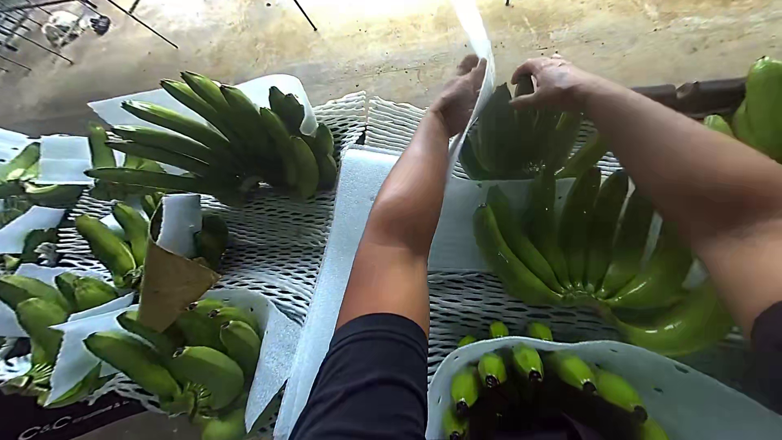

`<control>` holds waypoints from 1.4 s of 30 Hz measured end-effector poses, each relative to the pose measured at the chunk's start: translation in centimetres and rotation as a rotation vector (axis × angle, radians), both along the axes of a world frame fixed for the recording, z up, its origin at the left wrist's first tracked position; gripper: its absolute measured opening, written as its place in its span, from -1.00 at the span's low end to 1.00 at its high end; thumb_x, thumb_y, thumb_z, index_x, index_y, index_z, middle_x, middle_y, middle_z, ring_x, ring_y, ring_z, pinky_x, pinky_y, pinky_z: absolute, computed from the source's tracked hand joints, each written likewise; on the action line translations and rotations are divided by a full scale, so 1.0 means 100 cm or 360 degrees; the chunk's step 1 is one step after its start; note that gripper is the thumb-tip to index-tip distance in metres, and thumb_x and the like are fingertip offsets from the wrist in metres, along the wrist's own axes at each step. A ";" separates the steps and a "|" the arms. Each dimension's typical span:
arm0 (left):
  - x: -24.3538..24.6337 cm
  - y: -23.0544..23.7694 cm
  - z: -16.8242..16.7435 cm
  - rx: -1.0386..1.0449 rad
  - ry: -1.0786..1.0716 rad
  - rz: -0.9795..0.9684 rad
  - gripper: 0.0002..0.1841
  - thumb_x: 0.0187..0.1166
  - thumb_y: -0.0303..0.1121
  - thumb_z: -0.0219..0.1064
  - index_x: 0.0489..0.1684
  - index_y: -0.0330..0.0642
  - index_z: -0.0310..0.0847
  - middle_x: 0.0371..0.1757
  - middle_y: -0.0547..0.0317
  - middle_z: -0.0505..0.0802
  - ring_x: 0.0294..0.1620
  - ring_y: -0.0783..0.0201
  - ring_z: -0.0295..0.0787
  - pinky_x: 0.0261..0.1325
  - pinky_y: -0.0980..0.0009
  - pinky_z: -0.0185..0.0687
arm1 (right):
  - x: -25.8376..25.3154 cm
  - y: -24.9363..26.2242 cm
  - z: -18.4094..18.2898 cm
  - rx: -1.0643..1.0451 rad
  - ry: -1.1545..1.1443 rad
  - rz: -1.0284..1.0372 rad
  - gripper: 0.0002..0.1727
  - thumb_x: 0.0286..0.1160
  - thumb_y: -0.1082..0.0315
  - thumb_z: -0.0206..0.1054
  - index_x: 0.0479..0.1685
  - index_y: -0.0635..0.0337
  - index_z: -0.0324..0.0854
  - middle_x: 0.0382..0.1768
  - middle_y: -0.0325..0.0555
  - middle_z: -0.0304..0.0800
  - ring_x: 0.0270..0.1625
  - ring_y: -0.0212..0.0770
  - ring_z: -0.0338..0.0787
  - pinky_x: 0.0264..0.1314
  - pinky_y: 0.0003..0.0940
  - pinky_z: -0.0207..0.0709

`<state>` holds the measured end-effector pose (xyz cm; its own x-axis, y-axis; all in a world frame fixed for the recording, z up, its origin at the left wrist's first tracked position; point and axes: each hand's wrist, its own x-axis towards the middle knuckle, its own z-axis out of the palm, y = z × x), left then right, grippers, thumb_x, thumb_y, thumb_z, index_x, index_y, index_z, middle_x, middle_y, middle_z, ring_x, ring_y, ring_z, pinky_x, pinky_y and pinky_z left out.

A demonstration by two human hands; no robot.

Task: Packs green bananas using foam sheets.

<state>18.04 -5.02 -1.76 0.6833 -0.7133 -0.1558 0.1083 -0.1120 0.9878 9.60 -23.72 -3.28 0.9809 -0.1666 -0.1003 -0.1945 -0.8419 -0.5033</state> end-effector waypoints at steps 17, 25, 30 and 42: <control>-0.053 -0.050 0.017 0.0187 0.0140 -0.0922 -0.17 0.80 0.22 -0.66 0.43 -0.05 0.50 0.08 0.17 0.84 0.08 0.35 0.79 0.12 0.30 0.77 | -0.125 -0.080 -0.022 0.2001 -0.0637 -0.1205 -0.13 0.48 0.41 0.27 0.81 -0.14 -0.10 0.42 -0.04 0.55 0.38 -0.03 0.65 0.21 0.01 0.64; -0.041 0.024 0.007 0.0186 0.0243 -0.0917 0.01 0.64 0.35 -0.79 0.63 -0.15 0.35 0.22 0.10 0.84 0.19 0.28 0.79 0.26 0.24 0.72 | -0.158 -0.087 -0.052 0.1142 -0.0135 -0.1087 -0.64 0.54 0.35 0.47 0.22 0.31 0.59 -0.07 -0.15 0.70 -0.16 -0.48 0.61 0.02 -0.49 0.54; -0.068 0.040 -0.012 0.0258 0.0711 -0.0363 -0.24 0.81 0.25 -0.57 0.11 0.04 0.61 -0.20 0.31 0.86 -0.13 0.50 0.81 -0.05 0.48 0.77 | -0.168 -0.086 -0.068 0.1157 0.0331 -0.1233 -0.73 0.66 0.29 0.35 0.14 0.29 0.62 -0.26 -0.14 0.64 -0.34 -0.35 0.61 -0.18 -0.37 0.61; -0.104 0.191 -0.020 0.1073 -0.0848 0.0344 -0.51 0.85 -0.12 0.04 0.51 -0.29 0.56 0.53 -0.16 0.66 0.62 -0.01 0.52 0.67 -0.06 0.32 | -0.206 -0.095 -0.049 -0.0115 0.0584 -0.0406 -0.40 0.54 0.28 0.49 0.55 0.33 0.53 0.30 0.60 0.65 0.40 0.70 0.54 0.39 0.77 0.14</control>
<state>7.60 14.05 -3.72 0.8941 -0.4317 -0.1188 -0.2615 -0.7188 0.6442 -10.98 -33.19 -8.18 0.8092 -0.4181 -0.4129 -0.5551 -0.7742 -0.3041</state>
